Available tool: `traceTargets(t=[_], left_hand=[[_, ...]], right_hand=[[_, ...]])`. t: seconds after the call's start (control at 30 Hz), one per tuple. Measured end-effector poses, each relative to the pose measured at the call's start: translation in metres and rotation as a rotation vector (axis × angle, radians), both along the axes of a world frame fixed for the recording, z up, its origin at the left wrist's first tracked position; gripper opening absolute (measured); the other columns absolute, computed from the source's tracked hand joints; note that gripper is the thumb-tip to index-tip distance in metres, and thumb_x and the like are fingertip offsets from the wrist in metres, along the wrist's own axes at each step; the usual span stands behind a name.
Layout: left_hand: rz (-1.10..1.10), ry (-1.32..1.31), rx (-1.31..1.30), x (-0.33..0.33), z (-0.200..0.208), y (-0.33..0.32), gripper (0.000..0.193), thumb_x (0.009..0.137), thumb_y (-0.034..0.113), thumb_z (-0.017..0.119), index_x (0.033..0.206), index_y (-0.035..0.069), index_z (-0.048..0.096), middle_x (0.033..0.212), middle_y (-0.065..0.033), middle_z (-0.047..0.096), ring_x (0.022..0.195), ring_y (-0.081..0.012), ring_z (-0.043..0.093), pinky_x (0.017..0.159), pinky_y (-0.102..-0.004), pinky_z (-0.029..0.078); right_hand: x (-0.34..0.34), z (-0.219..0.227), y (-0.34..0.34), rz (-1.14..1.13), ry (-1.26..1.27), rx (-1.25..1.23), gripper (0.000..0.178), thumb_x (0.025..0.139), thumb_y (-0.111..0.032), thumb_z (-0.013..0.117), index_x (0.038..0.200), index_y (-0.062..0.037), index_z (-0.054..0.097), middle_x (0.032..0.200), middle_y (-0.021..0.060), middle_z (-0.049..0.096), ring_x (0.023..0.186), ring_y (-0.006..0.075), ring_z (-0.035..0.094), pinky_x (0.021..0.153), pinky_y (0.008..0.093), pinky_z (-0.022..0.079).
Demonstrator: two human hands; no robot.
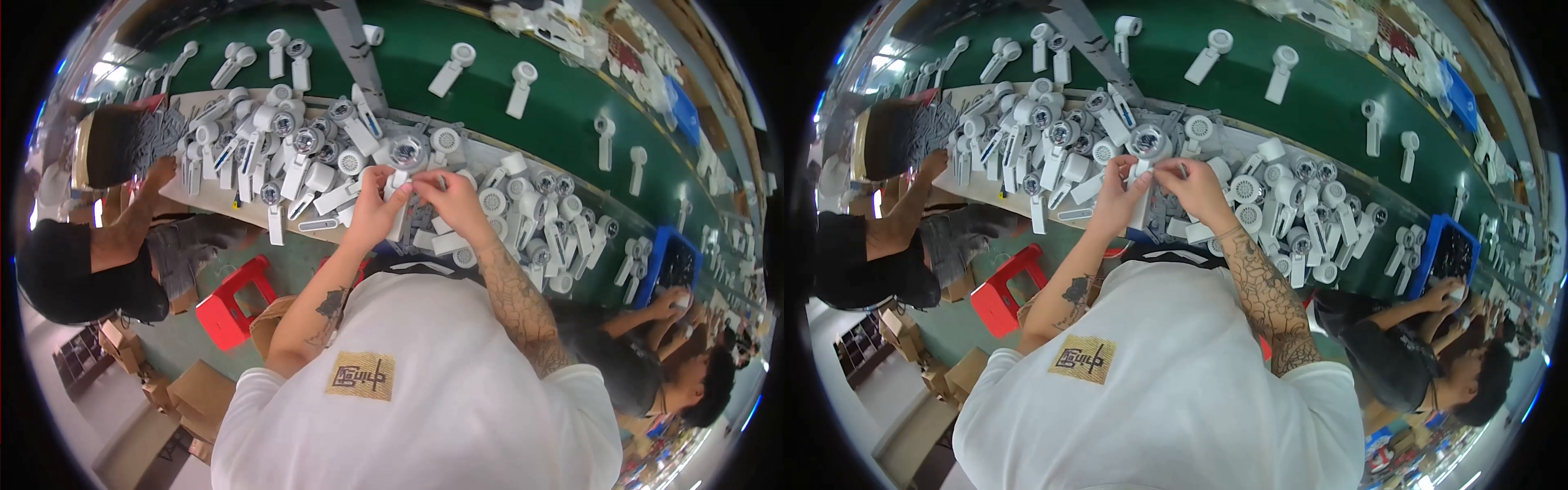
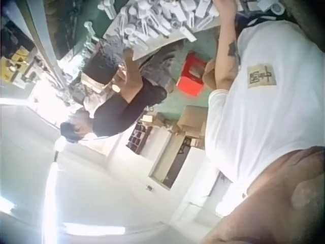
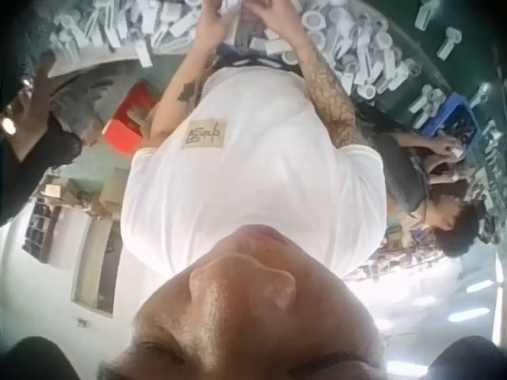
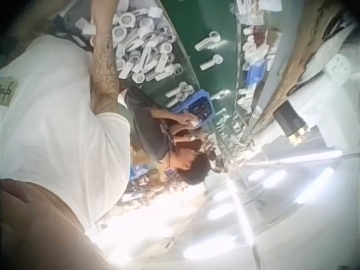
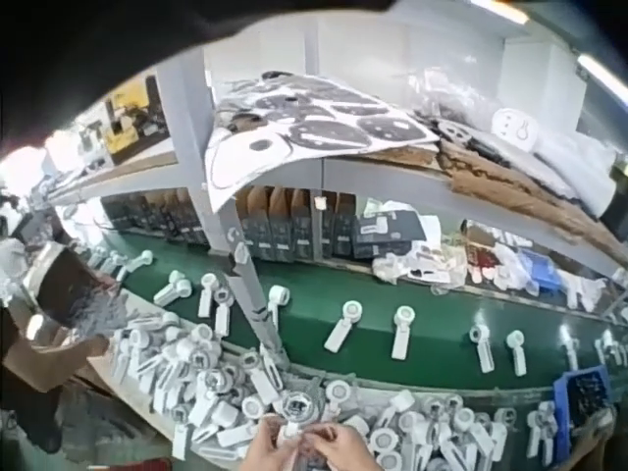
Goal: The person assembles handheld fans by hand on a production line, joining plastic housings and electronic components, then inspects the finished fans.
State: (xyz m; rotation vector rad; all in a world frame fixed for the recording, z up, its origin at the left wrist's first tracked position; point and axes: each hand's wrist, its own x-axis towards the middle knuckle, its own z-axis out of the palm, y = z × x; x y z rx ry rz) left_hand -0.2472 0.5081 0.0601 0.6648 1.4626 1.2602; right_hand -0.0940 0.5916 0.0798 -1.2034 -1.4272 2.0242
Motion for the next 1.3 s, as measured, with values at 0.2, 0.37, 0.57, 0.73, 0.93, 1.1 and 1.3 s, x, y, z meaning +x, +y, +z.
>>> traceTargets(t=[0.2,0.37,0.57,0.73,0.93,1.1,1.3], left_hand=[[0.023,0.557,0.021,0.012,0.001,-0.017,0.041,0.09,0.022,0.065,0.116,-0.001,0.043,0.102,-0.0243,0.059,0.096,-0.0382,0.061,0.081,-0.0411,0.048],[0.08,0.522,0.056,0.018,-0.018,-0.026,0.041,0.089,0.023,0.065,0.114,0.0,0.042,0.099,-0.0263,0.059,0.096,-0.0433,0.06,0.08,-0.0427,0.047],[0.144,0.516,0.006,0.029,-0.017,-0.031,0.043,0.086,0.024,0.07,0.113,0.0,0.046,0.101,-0.022,0.062,0.095,-0.036,0.063,0.082,-0.0407,0.048],[0.209,0.369,-0.029,0.036,-0.015,-0.028,0.043,0.086,0.018,0.072,0.115,0.0,0.047,0.105,-0.0124,0.06,0.097,-0.0179,0.058,0.086,-0.0321,0.047],[0.233,0.381,0.003,0.027,-0.019,-0.026,0.048,0.082,0.026,0.073,0.114,-0.001,0.05,0.101,-0.0211,0.063,0.095,-0.0306,0.064,0.083,-0.0367,0.049],[0.215,0.343,-0.012,0.022,-0.011,-0.02,0.049,0.083,0.027,0.073,0.116,-0.001,0.05,0.103,-0.0212,0.063,0.098,-0.031,0.063,0.085,-0.0373,0.049],[0.12,0.4,-0.042,0.02,-0.008,-0.033,0.05,0.088,0.032,0.068,0.118,-0.002,0.047,0.105,-0.0234,0.062,0.102,-0.0321,0.062,0.087,-0.0381,0.048]], right_hand=[[-0.005,-0.01,-0.004,0.03,-0.133,0.116,0.019,0.078,-0.01,0.07,0.094,-0.0001,0.065,0.082,0.0031,0.065,0.077,0.0092,0.059,0.069,0.0242,0.048],[-0.013,-0.022,-0.02,-0.044,-0.065,0.148,0.017,0.076,-0.007,0.069,0.088,0.0004,0.06,0.079,0.0028,0.063,0.072,0.0088,0.057,0.066,0.0244,0.048],[-0.008,-0.018,-0.03,-0.05,-0.105,0.28,0.017,0.076,-0.007,0.068,0.088,0.0006,0.059,0.077,0.0014,0.061,0.069,0.0084,0.056,0.064,0.0244,0.048],[-0.006,-0.01,-0.03,-0.055,-0.127,0.232,0.014,0.077,-0.006,0.067,0.084,-0.0004,0.057,0.075,0.0001,0.057,0.066,0.0069,0.051,0.061,0.023,0.044],[-0.012,-0.014,-0.029,-0.039,-0.093,0.128,0.01,0.08,-0.003,0.064,0.084,-0.0011,0.055,0.075,-0.0013,0.055,0.066,0.0056,0.048,0.058,0.0221,0.041],[-0.018,-0.002,-0.023,-0.062,-0.115,0.154,0.011,0.08,-0.005,0.065,0.084,-0.0008,0.056,0.076,-0.0007,0.056,0.067,0.0054,0.048,0.06,0.0219,0.042],[-0.017,-0.004,-0.029,-0.048,-0.109,0.291,0.013,0.079,-0.007,0.067,0.085,-0.0014,0.057,0.075,-0.001,0.057,0.066,0.006,0.05,0.061,0.0231,0.044]])
